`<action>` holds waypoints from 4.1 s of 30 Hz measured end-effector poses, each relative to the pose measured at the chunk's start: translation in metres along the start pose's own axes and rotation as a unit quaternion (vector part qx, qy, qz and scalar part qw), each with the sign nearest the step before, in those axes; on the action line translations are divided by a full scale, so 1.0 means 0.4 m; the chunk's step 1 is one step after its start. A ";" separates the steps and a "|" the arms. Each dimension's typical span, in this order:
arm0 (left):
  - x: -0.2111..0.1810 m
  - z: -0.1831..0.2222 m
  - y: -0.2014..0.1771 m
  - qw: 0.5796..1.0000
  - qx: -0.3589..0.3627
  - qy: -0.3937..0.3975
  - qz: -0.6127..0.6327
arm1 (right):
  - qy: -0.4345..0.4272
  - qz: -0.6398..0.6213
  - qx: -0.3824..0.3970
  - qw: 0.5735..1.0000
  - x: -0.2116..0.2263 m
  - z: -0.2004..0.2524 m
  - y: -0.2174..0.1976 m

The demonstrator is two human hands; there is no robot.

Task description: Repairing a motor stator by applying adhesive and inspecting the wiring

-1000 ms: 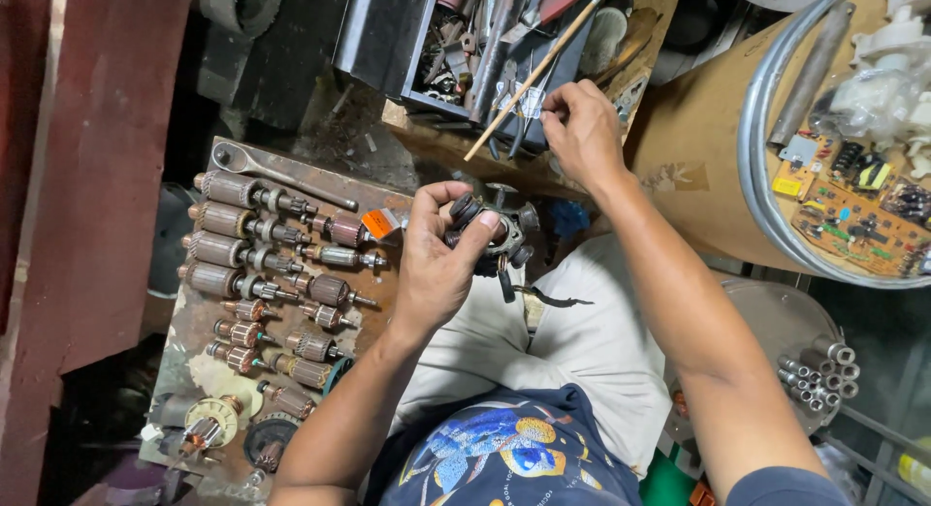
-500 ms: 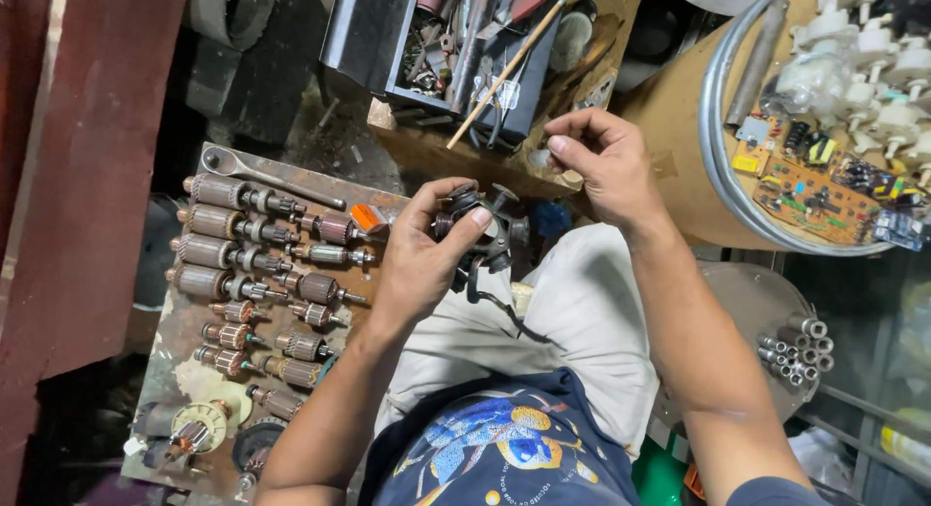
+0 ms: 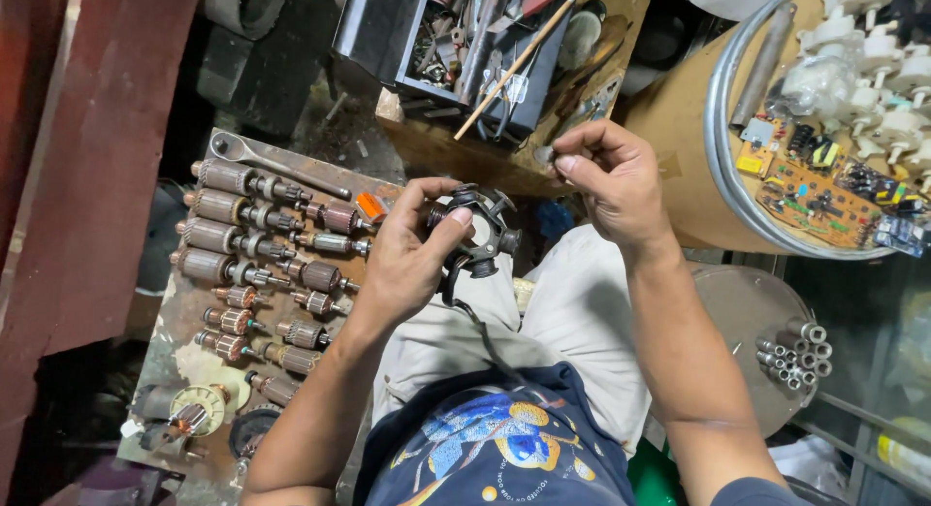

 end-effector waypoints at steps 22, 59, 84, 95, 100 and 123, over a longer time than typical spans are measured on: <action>-0.009 -0.049 -0.004 0.999 -0.025 -0.008 -0.043 | -0.007 0.405 0.020 0.914 -0.255 -0.192 -0.068; -0.042 -0.023 0.025 0.999 0.013 0.036 0.039 | -0.003 0.135 0.032 0.990 -0.103 0.026 -0.113; -0.122 0.046 0.101 0.995 -0.006 0.094 -0.039 | -0.150 0.283 0.120 0.940 0.335 0.169 -0.033; -0.134 0.051 0.108 0.994 -0.002 0.099 -0.035 | -0.168 0.308 0.120 0.929 0.352 0.171 -0.020; -0.136 0.052 0.107 0.994 -0.002 0.100 -0.034 | -0.176 0.312 0.124 0.925 0.343 0.171 -0.029; -0.122 0.047 0.110 0.994 -0.012 0.093 -0.053 | -0.180 0.302 0.122 0.928 0.342 0.172 -0.027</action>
Point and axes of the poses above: each hand's wrist, its own z-axis away from the middle knuckle, its own y-axis out of the palm, x = y × z, the point moved 6 cm from there along -z, towards the middle knuckle, and after that the axes turned 6 degrees about -y, right-handed, at the moved point
